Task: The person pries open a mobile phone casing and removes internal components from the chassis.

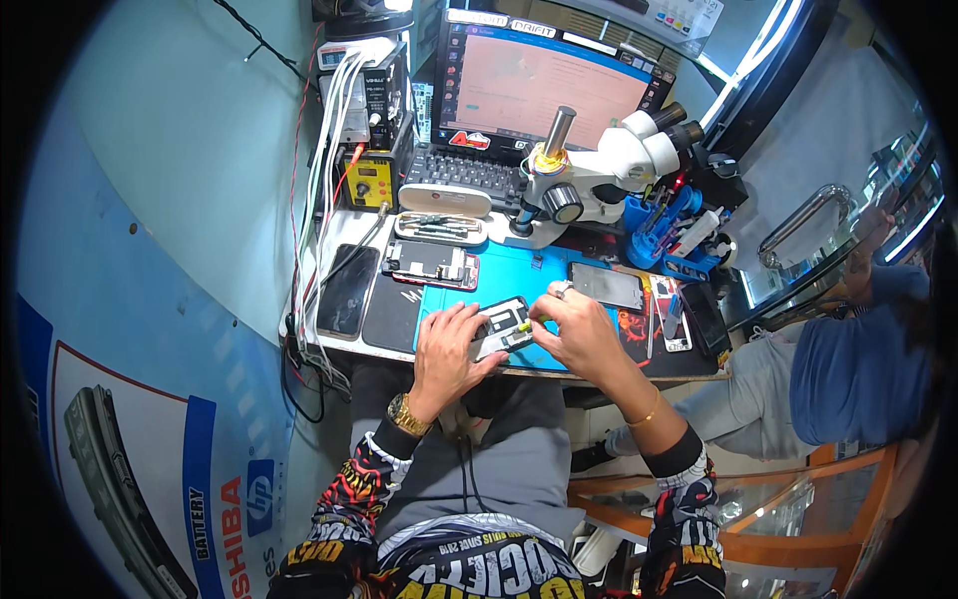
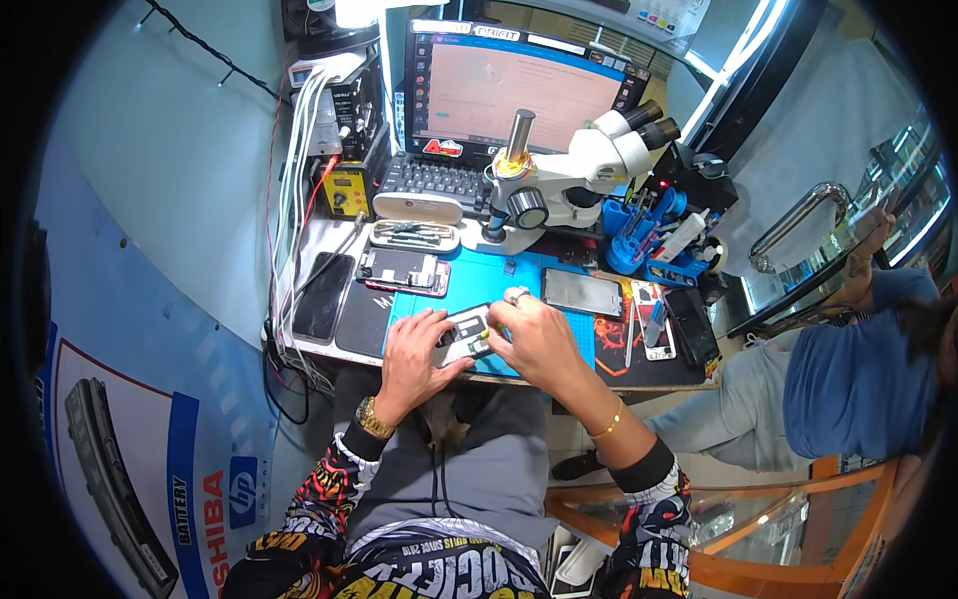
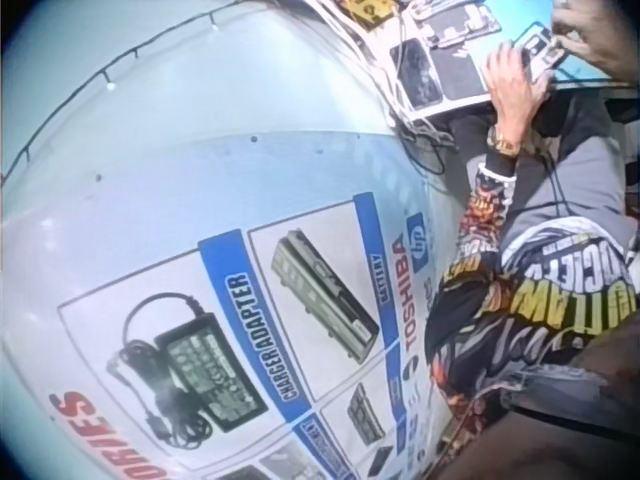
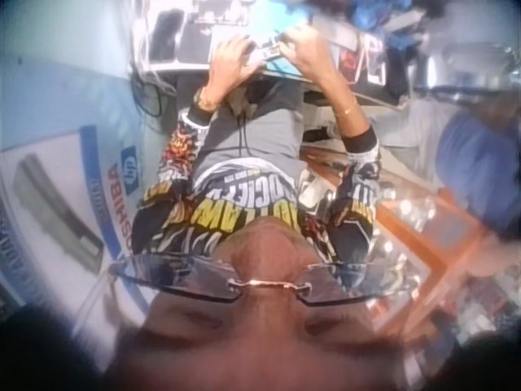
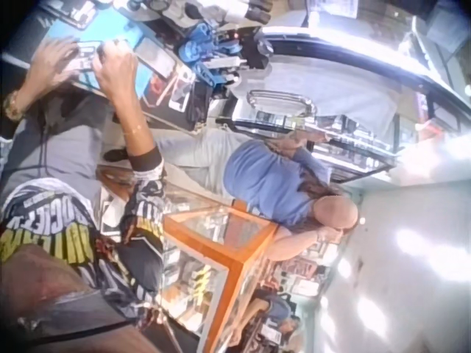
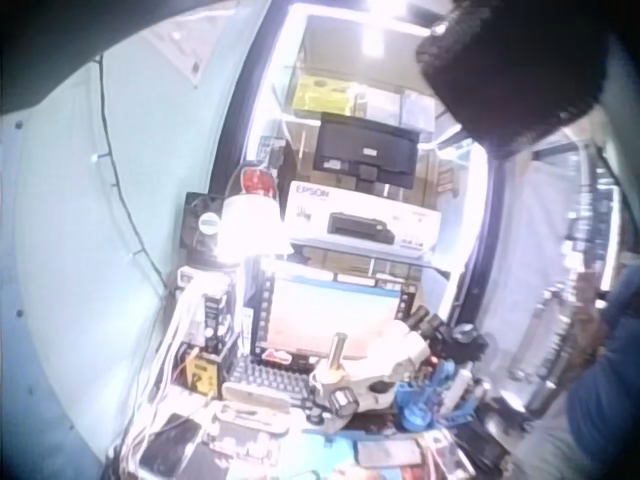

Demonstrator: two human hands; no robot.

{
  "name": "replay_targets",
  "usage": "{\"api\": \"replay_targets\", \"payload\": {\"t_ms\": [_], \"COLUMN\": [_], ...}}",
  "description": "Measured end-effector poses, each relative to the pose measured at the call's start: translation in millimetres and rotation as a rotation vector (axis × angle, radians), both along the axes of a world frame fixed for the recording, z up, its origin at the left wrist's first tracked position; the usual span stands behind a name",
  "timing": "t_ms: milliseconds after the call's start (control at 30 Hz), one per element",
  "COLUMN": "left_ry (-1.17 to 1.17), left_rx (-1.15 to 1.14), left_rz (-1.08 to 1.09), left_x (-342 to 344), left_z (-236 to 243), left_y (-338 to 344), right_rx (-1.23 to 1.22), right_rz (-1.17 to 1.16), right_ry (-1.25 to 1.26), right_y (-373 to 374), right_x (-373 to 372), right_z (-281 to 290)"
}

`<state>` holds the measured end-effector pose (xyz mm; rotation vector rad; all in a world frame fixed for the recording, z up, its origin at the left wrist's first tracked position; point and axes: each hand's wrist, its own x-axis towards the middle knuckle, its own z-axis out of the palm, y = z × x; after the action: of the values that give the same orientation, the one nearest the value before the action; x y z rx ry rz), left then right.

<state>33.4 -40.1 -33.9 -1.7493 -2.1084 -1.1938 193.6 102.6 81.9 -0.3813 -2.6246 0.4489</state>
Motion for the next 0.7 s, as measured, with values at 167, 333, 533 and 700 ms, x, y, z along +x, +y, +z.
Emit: {"api": "replay_targets", "payload": {"t_ms": [167,333,533,700], "left_ry": [-0.004,-0.003,0.005,0.013], "left_rx": [0.012,0.011,0.008,-0.003], "left_rz": [-0.008,-0.008,-0.007,-0.011], "left_x": [-0.3,-0.5,-0.9,-0.7], "left_z": [-2.2,-0.3,-0.3,-1.5], "left_y": [1.2,1.0,1.0,0.4], "right_rx": [-0.009,-0.018,-0.003,0.067], "right_rz": [0.011,0.029,0.043,-0.013], "right_ry": [-0.019,-0.016,-0.021,-0.059], "right_y": [-1.5,-0.5,-1.1,-8.6], "right_x": [-4.5,-5.9,-6.1,-7.8], "right_z": [-6.2,-5.6,-4.8,-4.4]}}
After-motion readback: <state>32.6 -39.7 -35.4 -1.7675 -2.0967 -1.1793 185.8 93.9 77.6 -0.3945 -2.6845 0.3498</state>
